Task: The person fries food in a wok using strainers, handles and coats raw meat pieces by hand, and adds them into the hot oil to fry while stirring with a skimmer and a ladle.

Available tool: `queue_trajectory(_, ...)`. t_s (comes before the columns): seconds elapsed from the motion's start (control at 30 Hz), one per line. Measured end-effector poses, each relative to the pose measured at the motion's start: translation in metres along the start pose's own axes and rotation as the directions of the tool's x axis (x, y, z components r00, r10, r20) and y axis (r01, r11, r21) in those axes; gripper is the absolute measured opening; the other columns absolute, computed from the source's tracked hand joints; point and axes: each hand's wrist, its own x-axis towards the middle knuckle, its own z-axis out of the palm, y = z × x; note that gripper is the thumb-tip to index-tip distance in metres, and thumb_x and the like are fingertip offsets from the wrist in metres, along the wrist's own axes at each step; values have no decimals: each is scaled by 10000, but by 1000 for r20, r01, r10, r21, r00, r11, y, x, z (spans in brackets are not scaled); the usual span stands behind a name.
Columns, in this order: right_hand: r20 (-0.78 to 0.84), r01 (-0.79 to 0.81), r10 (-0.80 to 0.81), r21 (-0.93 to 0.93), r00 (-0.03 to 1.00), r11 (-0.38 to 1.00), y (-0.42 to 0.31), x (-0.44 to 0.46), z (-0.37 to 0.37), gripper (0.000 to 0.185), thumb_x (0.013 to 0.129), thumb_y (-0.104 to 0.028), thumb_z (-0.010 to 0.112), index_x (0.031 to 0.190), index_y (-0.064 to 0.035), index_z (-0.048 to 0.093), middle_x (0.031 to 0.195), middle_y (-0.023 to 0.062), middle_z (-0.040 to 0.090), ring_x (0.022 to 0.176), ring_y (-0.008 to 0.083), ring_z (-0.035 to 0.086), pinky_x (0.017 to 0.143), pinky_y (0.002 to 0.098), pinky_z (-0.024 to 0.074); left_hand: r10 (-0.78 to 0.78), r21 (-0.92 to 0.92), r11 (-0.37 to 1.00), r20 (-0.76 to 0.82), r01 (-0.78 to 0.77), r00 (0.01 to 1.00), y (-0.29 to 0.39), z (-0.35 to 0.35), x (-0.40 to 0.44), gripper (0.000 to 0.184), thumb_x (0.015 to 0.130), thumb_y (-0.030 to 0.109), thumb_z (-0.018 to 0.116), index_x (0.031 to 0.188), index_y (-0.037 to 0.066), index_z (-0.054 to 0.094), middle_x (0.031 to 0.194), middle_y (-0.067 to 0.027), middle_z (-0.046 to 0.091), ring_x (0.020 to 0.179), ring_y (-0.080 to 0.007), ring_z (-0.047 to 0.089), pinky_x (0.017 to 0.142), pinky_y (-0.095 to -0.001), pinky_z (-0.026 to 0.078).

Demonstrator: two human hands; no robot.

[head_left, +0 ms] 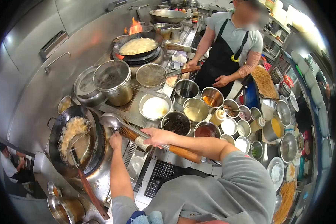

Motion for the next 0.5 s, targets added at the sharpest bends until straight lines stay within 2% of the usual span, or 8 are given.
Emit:
queue_trajectory(0.07,-58,21,-32,-172,998,985,4,-6,3,702,801,-198,637,1381,26,311,885,170,621,546,194,576,480,314,482,145,207,966,57,-154,988,19,-12,-27,400,785,293,623,1146,120,615,1009,-172,654,995,-358,601,871,-437,454)
queue_trajectory(0.17,-189,357,-519,-531,834,768,94,45,14,703,780,-160,642,1381,12,322,1127,221,596,700,270,628,607,333,523,281,472,843,21,-257,960,34,-26,-73,565,728,250,662,1262,146,511,1088,-154,630,1067,-354,566,918,-452,440)
queue_trajectory(0.23,-226,403,-588,-538,777,740,115,60,19,680,770,-120,648,1372,-9,353,1205,234,565,807,270,628,671,327,526,242,424,860,148,-283,959,56,-50,-98,315,721,226,646,1009,102,670,1127,-155,603,1130,-334,520,916,-480,425)
queue_trajectory(0.3,-267,258,-316,-230,910,938,107,61,25,683,762,-72,650,1374,-15,353,1185,205,583,778,231,623,653,312,520,247,438,859,98,-265,964,55,-53,-116,289,746,260,640,973,86,685,1156,-171,583,1178,-357,474,971,-488,391)
queue_trajectory(0.33,-269,243,-280,-164,922,956,109,66,30,685,759,-78,647,1372,-11,349,1213,232,554,968,275,578,808,330,470,271,414,869,56,-270,961,54,-55,-128,281,762,263,629,973,84,683,1157,-177,585,1170,-378,477,974,-493,385)
queue_trajectory(0.4,-289,241,-247,-54,925,969,108,72,41,675,760,-80,640,1366,-5,351,1229,252,538,1151,319,541,954,348,423,341,361,881,-35,-307,939,50,-55,-148,269,788,264,616,969,75,679,1171,-186,583,1163,-412,476,983,-507,371)
queue_trajectory(0.47,-354,391,-396,-90,847,916,104,73,54,653,771,-68,632,1359,-2,358,1190,243,568,1119,324,562,920,349,437,371,244,907,-77,-344,925,45,-54,-163,265,800,261,619,970,66,673,1199,-193,570,1176,-433,460,994,-521,356)
queue_trajectory(0.5,-388,384,-388,-91,836,919,110,79,62,647,776,-68,630,1360,-6,360,1162,251,577,1091,327,576,900,352,442,365,152,924,-71,-351,928,43,-55,-172,265,802,260,625,975,64,670,1215,-195,561,1187,-441,449,1000,-526,348)
